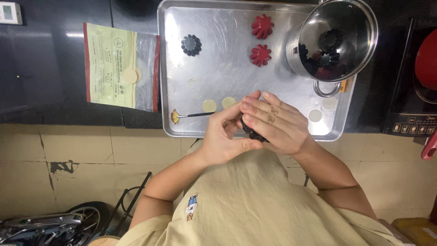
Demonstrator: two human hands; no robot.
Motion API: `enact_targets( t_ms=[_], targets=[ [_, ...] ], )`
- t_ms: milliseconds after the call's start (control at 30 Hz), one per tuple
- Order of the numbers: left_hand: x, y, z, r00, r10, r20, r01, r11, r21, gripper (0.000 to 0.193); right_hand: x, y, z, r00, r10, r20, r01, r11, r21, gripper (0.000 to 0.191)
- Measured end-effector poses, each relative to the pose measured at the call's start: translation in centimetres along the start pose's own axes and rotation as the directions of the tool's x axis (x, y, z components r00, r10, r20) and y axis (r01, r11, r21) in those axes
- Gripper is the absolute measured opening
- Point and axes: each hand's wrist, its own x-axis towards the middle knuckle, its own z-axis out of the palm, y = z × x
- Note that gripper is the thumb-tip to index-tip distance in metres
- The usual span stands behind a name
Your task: The person brushes a yellow liquid onto round dough discs on a metal tray, then wraps the discs around flower-shaped molds, presses the dough to shape it, and removes the molds, leaving shaped dough pieces on the tray.
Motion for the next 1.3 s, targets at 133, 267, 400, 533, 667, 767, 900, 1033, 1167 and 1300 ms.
enact_targets(
  t_ms=[133, 267, 400, 533, 667, 767, 900, 1033, 1167, 1300],
  targets=[
    [0.8, -1.8, -0.9, 0.997, -0.037, -0.065, 0.034, 0.998, -0.056, 0.086, 0.1, 1.4, 0.5, 0.999, 0.035, -0.012, -0.035, 0.998, 0.054, 0.043],
    [5.1, -5.4, -3.9, 0.977, -0.068, -0.204, 0.06, 0.997, -0.044, 0.074, -0.8, 4.0, 0.9, 0.948, 0.309, 0.082, -0.315, 0.946, 0.08, 0.066],
    [11.3, -7.5, -9.0, 0.963, 0.022, -0.27, 0.073, 0.94, 0.334, 0.055, -4.8, 8.7, -4.0, 0.92, 0.39, 0.04, -0.392, 0.919, 0.034, 0.07],
    [16.2, -8.9, -12.8, 0.956, 0.043, -0.289, 0.283, 0.116, 0.952, 0.053, -9.1, 16.2, -9.7, 0.556, 0.83, -0.052, -0.829, 0.549, -0.106, 0.034],
    [20.7, -12.8, -13.2, 0.961, -0.044, -0.271, 0.251, -0.26, 0.932, 0.045, -11.2, 23.8, -8.3, 0.672, 0.705, 0.227, -0.637, 0.706, -0.309, 0.048],
    [23.0, -14.3, -13.4, 0.949, -0.023, -0.314, 0.288, -0.338, 0.896, 0.048, -11.8, 26.6, -4.8, 0.716, 0.612, 0.336, -0.478, 0.781, -0.402, 0.054],
    [23.1, -14.4, -13.1, 0.979, 0.131, -0.155, 0.188, -0.302, 0.934, 0.04, -11.7, 28.6, -3.1, 0.674, 0.633, 0.381, -0.343, 0.725, -0.598, 0.043],
    [20.1, -15.1, -10.3, 0.985, 0.149, 0.091, -0.072, -0.127, 0.989, 0.039, -12.5, 29.6, -5.1, 0.681, 0.705, 0.198, -0.584, 0.686, -0.434, 0.021],
    [19.8, -16.8, -7.1, 0.978, 0.083, 0.194, -0.196, 0.015, 0.981, 0.063, -13.0, 29.3, -5.6, 0.592, 0.79, 0.158, -0.747, 0.612, -0.259, 0.022],
    [20.2, -16.2, -6.6, 0.979, -0.009, 0.203, -0.203, -0.032, 0.979, 0.068, -12.0, 27.5, -6.8, 0.571, 0.821, 0.021, -0.791, 0.543, 0.282, 0.034]
  ],
)
